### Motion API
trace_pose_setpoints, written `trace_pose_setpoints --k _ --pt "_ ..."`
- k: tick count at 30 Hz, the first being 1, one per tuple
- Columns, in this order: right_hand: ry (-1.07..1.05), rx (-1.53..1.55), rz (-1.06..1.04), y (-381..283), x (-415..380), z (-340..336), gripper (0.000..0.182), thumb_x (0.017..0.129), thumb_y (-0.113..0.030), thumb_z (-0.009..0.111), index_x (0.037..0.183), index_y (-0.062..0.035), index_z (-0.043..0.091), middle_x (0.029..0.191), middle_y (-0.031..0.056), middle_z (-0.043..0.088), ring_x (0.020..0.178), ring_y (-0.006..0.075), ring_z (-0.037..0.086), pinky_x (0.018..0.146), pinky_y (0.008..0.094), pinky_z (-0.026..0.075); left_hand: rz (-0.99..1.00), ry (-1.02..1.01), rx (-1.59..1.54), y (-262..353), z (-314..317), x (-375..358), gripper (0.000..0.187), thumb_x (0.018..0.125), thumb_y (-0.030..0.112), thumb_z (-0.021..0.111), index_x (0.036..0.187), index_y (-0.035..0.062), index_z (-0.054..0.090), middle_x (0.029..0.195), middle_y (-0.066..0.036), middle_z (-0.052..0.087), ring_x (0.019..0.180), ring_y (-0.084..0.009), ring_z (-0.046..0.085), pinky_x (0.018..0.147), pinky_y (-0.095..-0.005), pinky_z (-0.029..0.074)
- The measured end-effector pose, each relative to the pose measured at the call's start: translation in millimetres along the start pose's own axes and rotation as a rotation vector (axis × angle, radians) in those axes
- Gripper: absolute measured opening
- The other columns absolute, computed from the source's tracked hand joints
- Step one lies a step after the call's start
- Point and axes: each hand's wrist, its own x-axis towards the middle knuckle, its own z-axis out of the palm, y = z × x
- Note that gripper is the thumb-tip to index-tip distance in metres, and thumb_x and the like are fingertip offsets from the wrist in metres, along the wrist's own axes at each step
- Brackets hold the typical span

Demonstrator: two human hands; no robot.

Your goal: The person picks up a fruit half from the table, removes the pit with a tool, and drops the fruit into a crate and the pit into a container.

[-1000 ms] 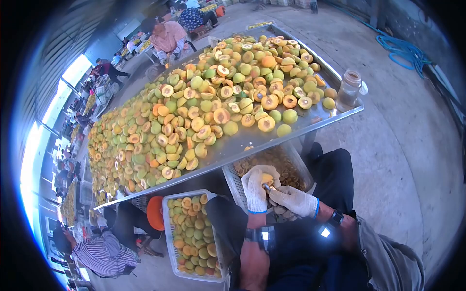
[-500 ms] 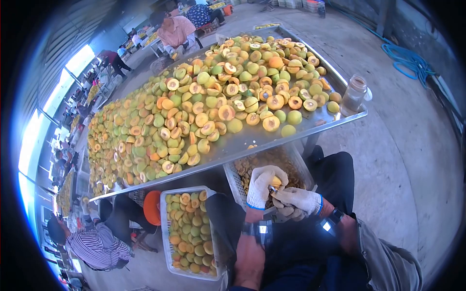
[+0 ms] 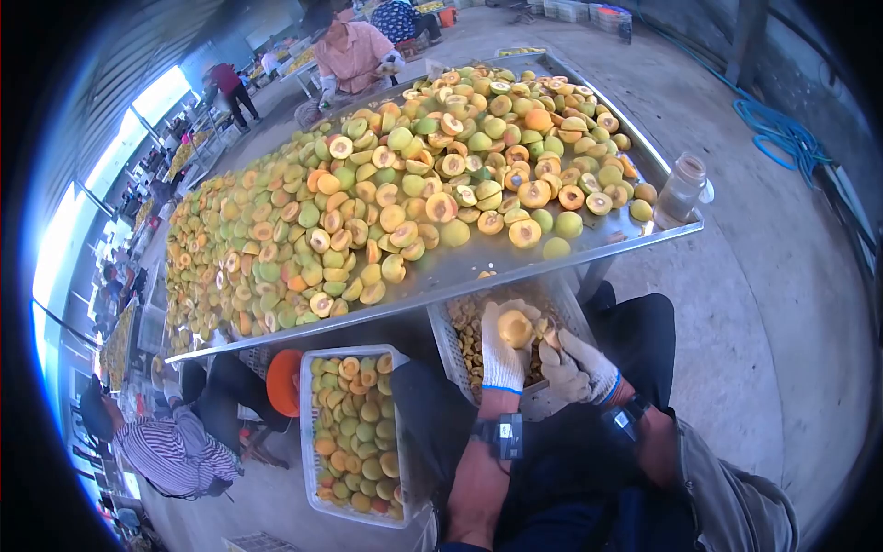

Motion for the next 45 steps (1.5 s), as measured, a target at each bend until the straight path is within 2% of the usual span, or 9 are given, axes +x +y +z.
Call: trace_pose_setpoints --k 2,11,13,20,25,30,39,41,45 --pt "0.384 -0.329 -0.123 -6.0 5.1 9.5 0.039 0.110 -0.049 0.048 0.092 -0.0154 0.052 0.063 -0.0083 0.038 0.041 0.0028 0.031 0.035 0.0198 0.026 0.052 0.047 0.014 3.9 -10.7 7.0 0.049 0.106 0.051 0.051 0.110 0.0044 0.066 0.097 -0.012 0.069 0.093 -0.0284 0.066 0.082 -0.0437 0.055" --pt "0.291 0.016 -0.245 -3.4 18.5 -31.3 0.040 0.108 -0.058 0.049 0.094 -0.0206 0.055 0.066 -0.0083 0.044 0.045 0.0023 0.039 0.037 0.0193 0.031 0.362 0.025 -0.036 94.4 -19.9 -39.5 0.030 0.105 0.027 0.058 0.124 0.0045 0.062 0.109 -0.012 0.068 0.099 -0.0266 0.065 0.077 -0.0417 0.054" --pt "0.331 0.025 -0.274 0.9 20.7 -32.9 0.038 0.108 -0.055 0.049 0.095 -0.0200 0.058 0.067 -0.0067 0.046 0.046 0.0042 0.041 0.038 0.0207 0.033 0.682 0.149 0.246 119.0 -41.7 -61.8 0.030 0.106 0.024 0.058 0.128 0.0032 0.061 0.111 -0.012 0.068 0.099 -0.0240 0.065 0.078 -0.0405 0.055" --pt "0.518 -0.204 -0.296 19.3 28.0 -16.4 0.035 0.107 -0.052 0.055 0.093 -0.0200 0.056 0.066 -0.0053 0.045 0.046 0.0068 0.042 0.039 0.0238 0.034 0.941 1.112 0.934 204.0 -204.2 -154.9 0.035 0.094 0.018 0.071 0.118 -0.0058 0.068 0.114 -0.014 0.071 0.104 -0.0232 0.064 0.096 -0.0366 0.051" --pt "0.567 -0.259 -0.269 25.9 37.3 -18.0 0.035 0.107 -0.052 0.053 0.092 -0.0206 0.055 0.066 -0.0055 0.045 0.046 0.0072 0.041 0.039 0.0237 0.032 0.697 1.558 1.390 235.5 -337.1 -224.5 0.049 0.090 0.028 0.069 0.129 -0.0018 0.066 0.117 -0.026 0.070 0.111 -0.0415 0.067 0.099 -0.0481 0.050" --pt "0.594 -0.255 -0.242 32.6 48.1 -14.6 0.036 0.108 -0.053 0.052 0.091 -0.0204 0.054 0.066 -0.0055 0.044 0.046 0.0071 0.040 0.038 0.0234 0.030 0.308 1.478 1.575 223.7 -421.6 -267.3 0.050 0.090 0.026 0.062 0.134 0.0028 0.063 0.121 -0.027 0.068 0.114 -0.0450 0.064 0.098 -0.0517 0.050" --pt "0.655 -0.390 -0.239 38.7 51.7 -10.7 0.039 0.107 -0.054 0.053 0.090 -0.0183 0.053 0.065 -0.0040 0.045 0.045 0.0077 0.039 0.038 0.0243 0.029 0.329 1.393 1.914 223.1 -422.6 -257.6 0.038 0.084 0.018 0.064 0.120 0.0059 0.072 0.118 -0.018 0.071 0.107 -0.0427 0.067 0.094 -0.0513 0.053" --pt "0.641 -0.417 -0.193 39.9 53.2 -12.7 0.039 0.107 -0.054 0.053 0.091 -0.0179 0.053 0.066 -0.0035 0.047 0.045 0.0085 0.041 0.039 0.0253 0.031 -0.010 1.435 1.903 238.5 -398.0 -252.1 0.032 0.086 0.020 0.065 0.112 0.0058 0.075 0.110 -0.017 0.075 0.098 -0.0435 0.070 0.088 -0.0521 0.056" --pt "0.584 -0.349 -0.191 39.7 52.3 -8.2 0.039 0.107 -0.053 0.054 0.092 -0.0174 0.054 0.066 -0.0027 0.048 0.046 0.0095 0.044 0.041 0.0263 0.034 -0.068 1.259 1.979 270.4 -382.3 -228.0 0.029 0.088 0.024 0.065 0.108 0.0056 0.076 0.106 -0.020 0.075 0.093 -0.0428 0.072 0.082 -0.0524 0.056"
